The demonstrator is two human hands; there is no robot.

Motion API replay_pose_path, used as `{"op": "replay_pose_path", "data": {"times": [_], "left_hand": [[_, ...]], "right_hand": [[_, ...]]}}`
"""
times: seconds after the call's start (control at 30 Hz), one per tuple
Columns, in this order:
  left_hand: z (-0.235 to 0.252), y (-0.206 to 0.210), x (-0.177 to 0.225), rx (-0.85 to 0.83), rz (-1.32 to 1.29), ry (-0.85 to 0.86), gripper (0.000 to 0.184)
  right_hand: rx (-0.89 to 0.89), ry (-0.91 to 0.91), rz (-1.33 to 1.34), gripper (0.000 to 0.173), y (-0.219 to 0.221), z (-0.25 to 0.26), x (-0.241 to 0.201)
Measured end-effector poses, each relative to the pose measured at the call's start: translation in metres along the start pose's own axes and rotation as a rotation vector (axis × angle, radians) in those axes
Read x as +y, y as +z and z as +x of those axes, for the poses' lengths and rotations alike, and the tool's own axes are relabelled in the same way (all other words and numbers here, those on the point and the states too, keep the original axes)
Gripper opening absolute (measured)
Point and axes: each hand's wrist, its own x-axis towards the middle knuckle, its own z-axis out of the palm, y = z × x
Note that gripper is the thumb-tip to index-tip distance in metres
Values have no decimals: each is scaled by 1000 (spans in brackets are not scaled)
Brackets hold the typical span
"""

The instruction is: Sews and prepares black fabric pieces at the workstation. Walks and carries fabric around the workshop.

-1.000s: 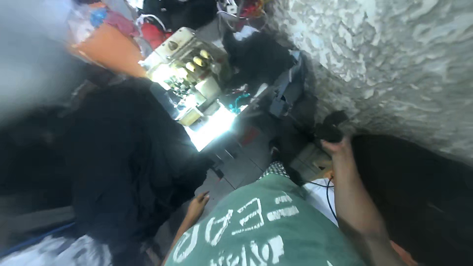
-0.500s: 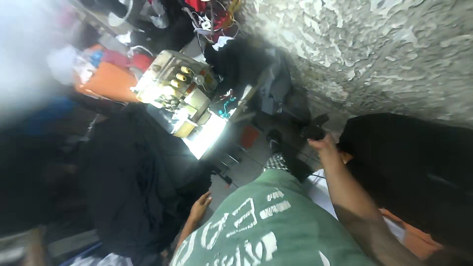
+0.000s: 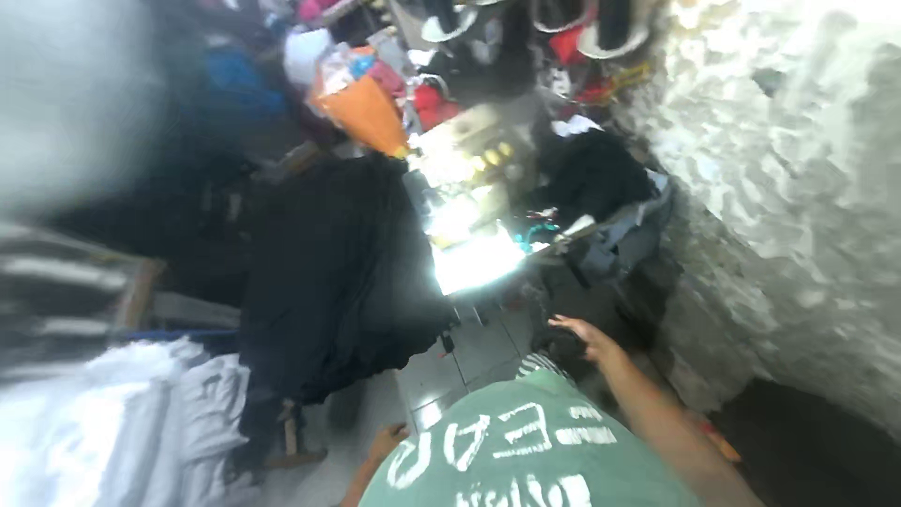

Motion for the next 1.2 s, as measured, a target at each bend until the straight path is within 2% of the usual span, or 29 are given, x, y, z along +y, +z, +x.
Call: {"op": "replay_pose_path", "data": {"times": [0.07,0.13,0.2,0.27,0.4,0.53,0.6,0.67,0.73,0.8,0.93,1.1,1.2], "left_hand": [[-4,23,3,-27,-72,-32,45],[-32,29,39,-50,-140,-87,45],[-63,19,85,-76,-157,-133,43],[-75,12,114,-109,-171,-163,44],[-82,0,156,-80,-297,-212,45],[-88,-4,184,37,-531,-215,47],[-99,-1,197,115,-740,-217,47],[-115,6,208,221,-1101,-266,45],[-133,19,217,346,-1475,-357,43],[-149,33,217,448,-1675,-435,44],[-177,51,201,599,-1833,-570,45],[-192,70,154,751,-1970,-593,46],[-189,74,109,733,-1952,-599,47]], "right_hand": [[-139,-30,-286,45,20,-4,-21],[-246,-46,-389,40,35,2,-37],[-323,-34,-399,37,50,9,-52],[-385,-31,-386,35,66,11,-67],[-605,-14,-373,32,99,30,-96],[-698,180,-472,31,154,43,-124],[-728,209,-575,32,188,48,-129],[-870,208,-710,32,226,47,-131],[-988,238,-730,32,255,49,-121],[-1096,313,-738,24,282,55,-105],[-1215,484,-755,21,333,61,-60],[-1196,547,-896,28,396,48,-5],[-1189,527,-935,30,439,41,23]]}}
